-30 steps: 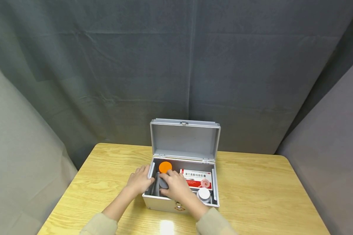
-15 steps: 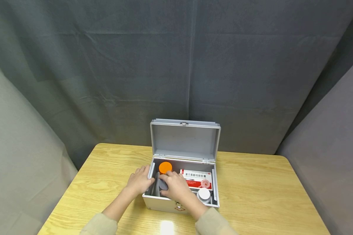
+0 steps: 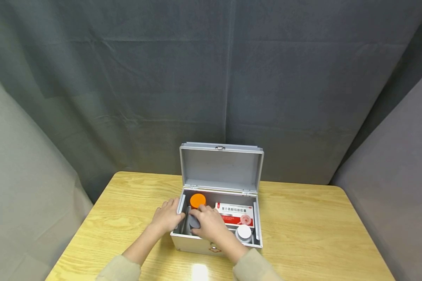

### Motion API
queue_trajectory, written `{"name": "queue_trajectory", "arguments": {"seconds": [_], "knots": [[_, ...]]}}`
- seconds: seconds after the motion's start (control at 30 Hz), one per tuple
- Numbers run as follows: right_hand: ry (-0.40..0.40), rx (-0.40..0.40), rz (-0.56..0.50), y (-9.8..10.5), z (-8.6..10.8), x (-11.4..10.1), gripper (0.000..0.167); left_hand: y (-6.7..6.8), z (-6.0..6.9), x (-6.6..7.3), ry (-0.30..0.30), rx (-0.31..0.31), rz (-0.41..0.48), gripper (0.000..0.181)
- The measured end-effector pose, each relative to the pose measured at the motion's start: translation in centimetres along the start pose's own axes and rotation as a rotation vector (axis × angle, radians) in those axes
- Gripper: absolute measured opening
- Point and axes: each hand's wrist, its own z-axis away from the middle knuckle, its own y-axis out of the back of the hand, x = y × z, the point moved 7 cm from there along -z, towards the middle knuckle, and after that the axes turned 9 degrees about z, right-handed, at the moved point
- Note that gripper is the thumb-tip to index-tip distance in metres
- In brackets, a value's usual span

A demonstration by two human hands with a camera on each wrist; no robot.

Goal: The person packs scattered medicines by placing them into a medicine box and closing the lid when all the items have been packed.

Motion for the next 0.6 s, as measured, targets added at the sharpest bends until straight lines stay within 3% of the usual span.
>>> {"name": "queue_trajectory", "arguments": {"seconds": [0.37,0.6], "knots": [[0.015,-0.057,-0.014,0.7,0.3,-0.1,0.053,-0.1,0.0,0.0,-0.001,-0.001,-0.010,0.057],[0.037,-0.045,-0.034,3.0,0.5,0.0,0.048,0.1,0.2,0.2,-0.003,-0.006,-0.007,0.058]]}}
